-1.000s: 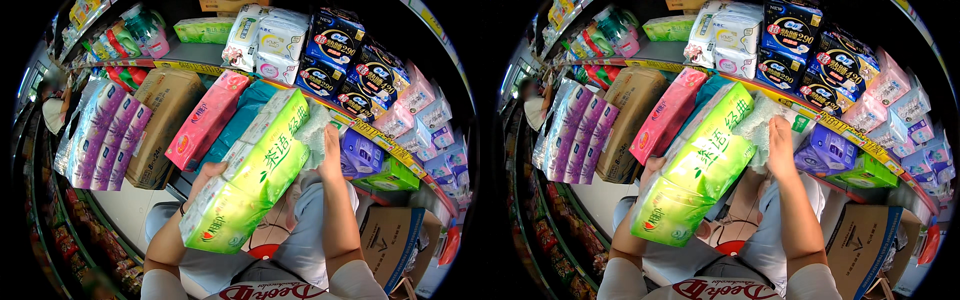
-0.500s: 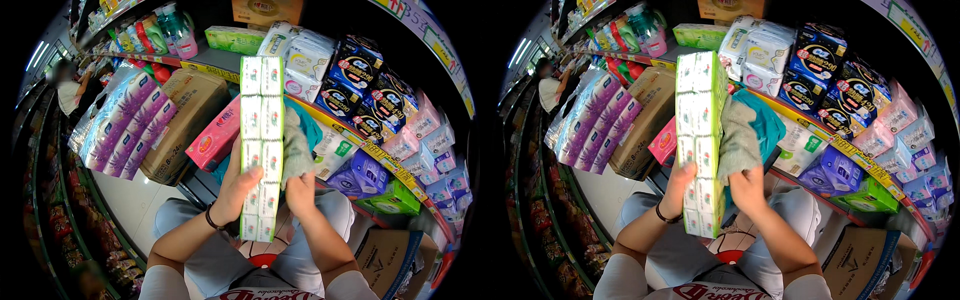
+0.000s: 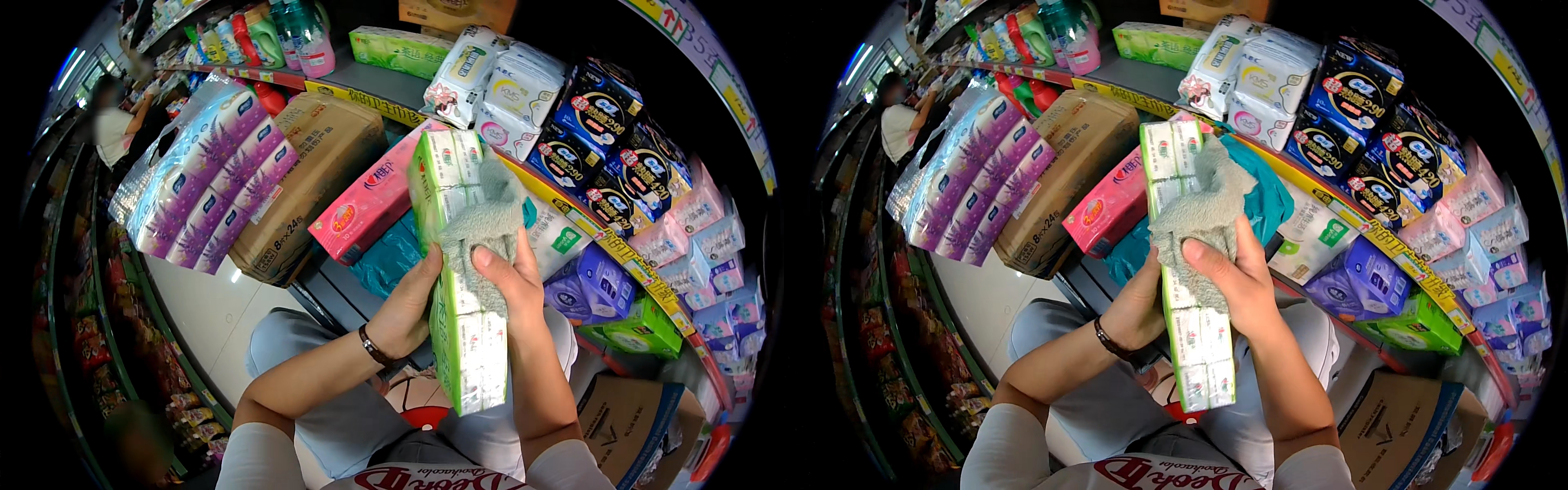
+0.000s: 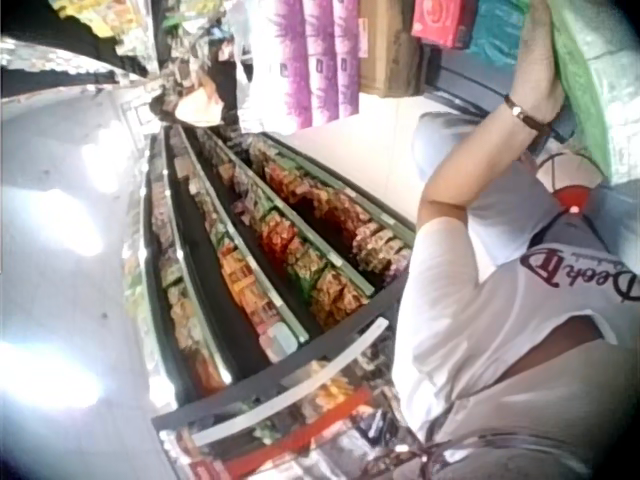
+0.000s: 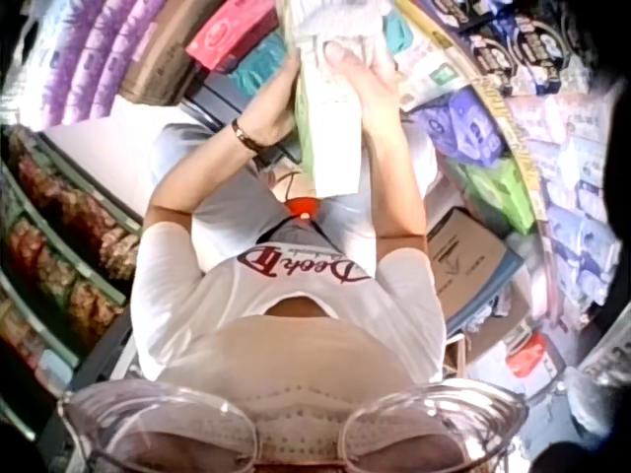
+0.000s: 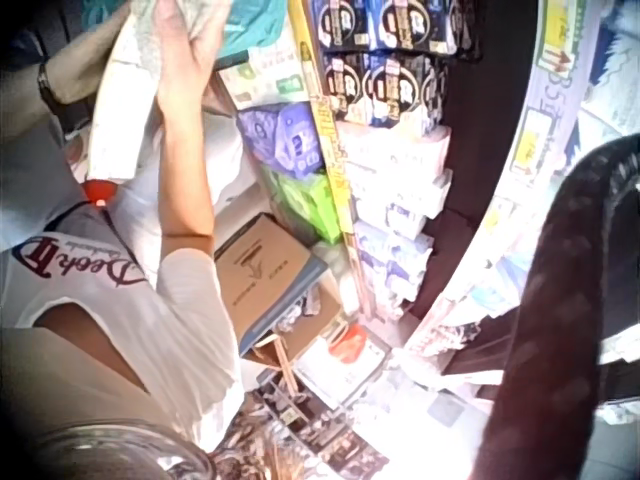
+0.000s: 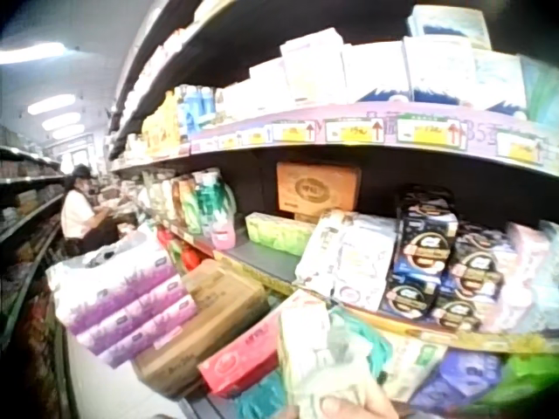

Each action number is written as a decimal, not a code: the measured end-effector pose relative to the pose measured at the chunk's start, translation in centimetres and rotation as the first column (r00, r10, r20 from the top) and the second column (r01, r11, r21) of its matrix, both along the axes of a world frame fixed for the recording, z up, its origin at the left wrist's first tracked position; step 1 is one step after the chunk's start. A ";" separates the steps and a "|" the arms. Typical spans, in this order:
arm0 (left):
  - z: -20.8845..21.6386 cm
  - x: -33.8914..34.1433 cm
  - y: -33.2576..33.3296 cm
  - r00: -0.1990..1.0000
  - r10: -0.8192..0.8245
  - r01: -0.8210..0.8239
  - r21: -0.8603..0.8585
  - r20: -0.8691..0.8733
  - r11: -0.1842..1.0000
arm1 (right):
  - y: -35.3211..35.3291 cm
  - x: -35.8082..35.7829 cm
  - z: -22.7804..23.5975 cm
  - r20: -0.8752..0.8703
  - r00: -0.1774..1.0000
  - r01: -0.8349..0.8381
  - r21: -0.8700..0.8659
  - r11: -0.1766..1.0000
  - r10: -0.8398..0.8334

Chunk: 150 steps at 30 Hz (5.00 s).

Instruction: The person sits on the floor in a store aisle and wipes the packaging of various household products, including tissues and sanitary pads, using a cloth. They pick up each item, wipe it thoroughly, and place it back on the shelf.

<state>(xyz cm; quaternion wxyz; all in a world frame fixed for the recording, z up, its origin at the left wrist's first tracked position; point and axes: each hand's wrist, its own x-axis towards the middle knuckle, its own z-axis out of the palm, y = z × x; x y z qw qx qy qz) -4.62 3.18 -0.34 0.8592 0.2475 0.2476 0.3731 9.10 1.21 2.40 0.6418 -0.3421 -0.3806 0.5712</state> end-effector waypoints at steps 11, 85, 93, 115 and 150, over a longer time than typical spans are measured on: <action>1.0 -6.3 6.8 0.952 0.079 -0.092 0.031 0.296 0.995 | -3.0 -1.7 0.8 0.812 0.578 -0.510 0.441 0.738 -0.086; 2.9 -5.4 2.2 0.986 0.092 0.010 0.603 -0.137 0.798 | 3.6 4.3 -3.9 -0.195 0.922 0.267 -0.310 0.913 -0.335; -2.8 -5.3 -0.4 0.911 -0.388 0.401 -0.083 0.139 0.912 | 3.0 7.0 -5.6 0.071 0.804 0.579 0.128 0.805 -0.590; 0.8 -7.2 4.6 0.899 0.094 -0.097 -0.015 0.428 0.995 | -3.5 -4.3 -7.1 0.548 0.799 0.131 0.245 0.961 -0.249; 6.7 0.5 27.8 0.087 0.924 0.740 0.645 -0.373 0.191 | -0.8 5.8 -3.0 -0.576 0.809 -0.281 -0.199 0.939 0.120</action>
